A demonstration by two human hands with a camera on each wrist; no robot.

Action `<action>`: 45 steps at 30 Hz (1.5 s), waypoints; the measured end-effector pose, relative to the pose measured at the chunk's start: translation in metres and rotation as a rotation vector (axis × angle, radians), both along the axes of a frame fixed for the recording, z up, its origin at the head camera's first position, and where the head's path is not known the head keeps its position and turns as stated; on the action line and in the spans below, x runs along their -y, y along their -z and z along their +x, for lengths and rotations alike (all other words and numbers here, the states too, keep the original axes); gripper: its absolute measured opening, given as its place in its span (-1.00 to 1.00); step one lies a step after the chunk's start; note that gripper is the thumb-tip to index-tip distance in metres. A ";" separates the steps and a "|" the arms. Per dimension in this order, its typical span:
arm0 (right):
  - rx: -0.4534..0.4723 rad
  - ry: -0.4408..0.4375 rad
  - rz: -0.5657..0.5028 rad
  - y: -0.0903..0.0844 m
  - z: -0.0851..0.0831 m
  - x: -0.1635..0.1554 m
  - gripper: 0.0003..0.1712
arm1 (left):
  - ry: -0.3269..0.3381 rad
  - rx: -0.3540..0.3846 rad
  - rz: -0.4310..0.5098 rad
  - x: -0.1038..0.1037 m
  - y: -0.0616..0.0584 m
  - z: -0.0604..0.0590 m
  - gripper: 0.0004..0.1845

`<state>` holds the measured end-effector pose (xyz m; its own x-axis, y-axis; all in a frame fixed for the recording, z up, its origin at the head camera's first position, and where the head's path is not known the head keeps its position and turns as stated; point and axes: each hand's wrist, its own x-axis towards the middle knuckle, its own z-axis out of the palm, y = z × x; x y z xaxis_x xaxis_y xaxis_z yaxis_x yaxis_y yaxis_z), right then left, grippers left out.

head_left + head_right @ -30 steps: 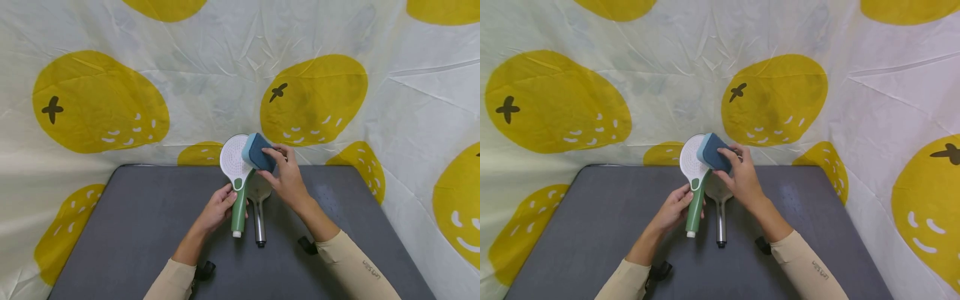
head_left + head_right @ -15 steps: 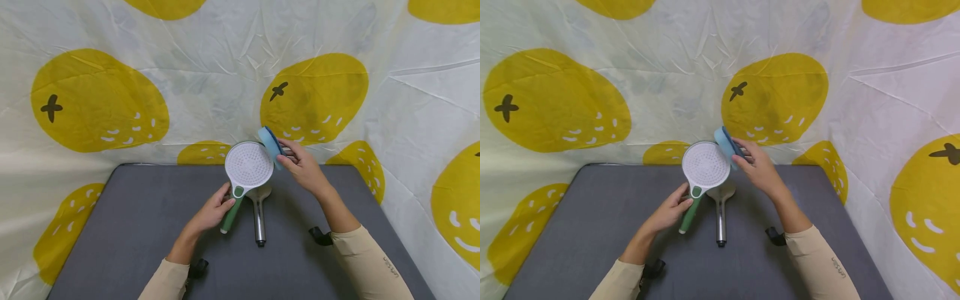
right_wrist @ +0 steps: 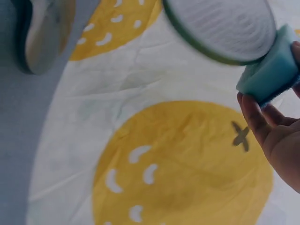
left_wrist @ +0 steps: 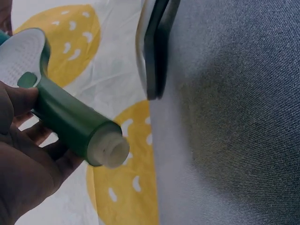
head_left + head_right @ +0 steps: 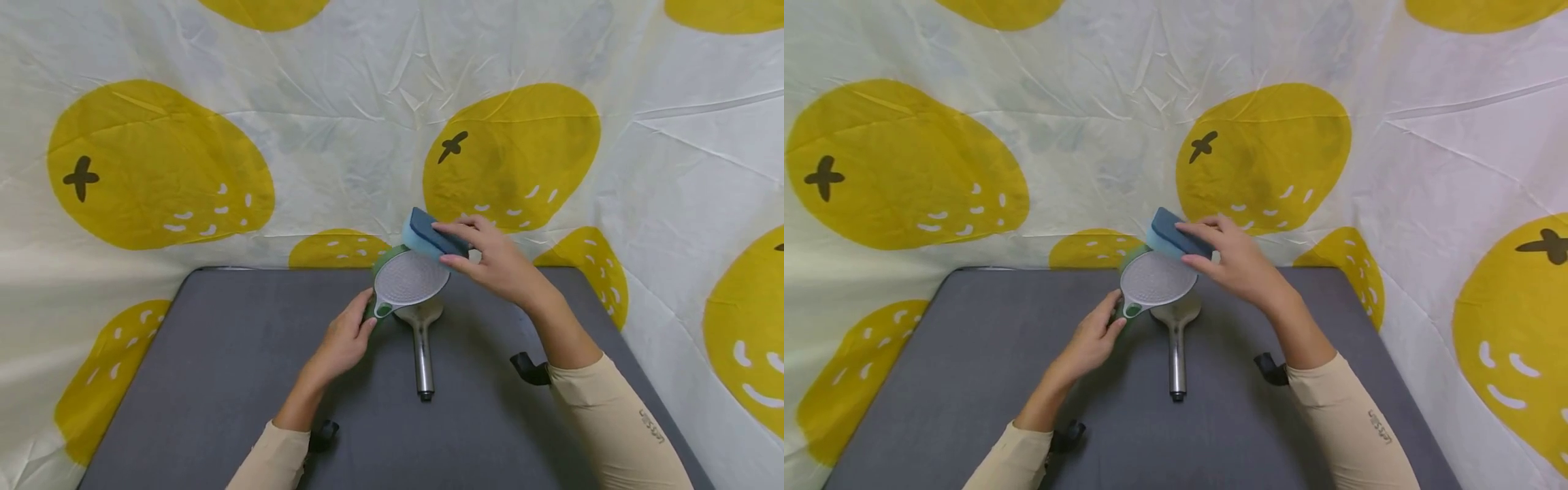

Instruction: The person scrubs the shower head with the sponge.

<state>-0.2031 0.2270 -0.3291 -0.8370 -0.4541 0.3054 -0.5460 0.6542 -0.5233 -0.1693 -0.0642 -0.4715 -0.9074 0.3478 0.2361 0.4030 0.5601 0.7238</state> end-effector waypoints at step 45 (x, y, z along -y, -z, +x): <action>-0.513 0.012 0.181 0.105 0.039 0.048 -0.19 | 0.169 0.347 0.678 -0.015 -0.006 0.003 -0.45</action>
<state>-0.1645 0.1794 -0.4345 -0.6065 -0.5287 0.5939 -0.6933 0.7172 -0.0695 -0.1660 -0.0490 -0.4654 -0.9156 0.3692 0.1591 0.1315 -0.0988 0.9864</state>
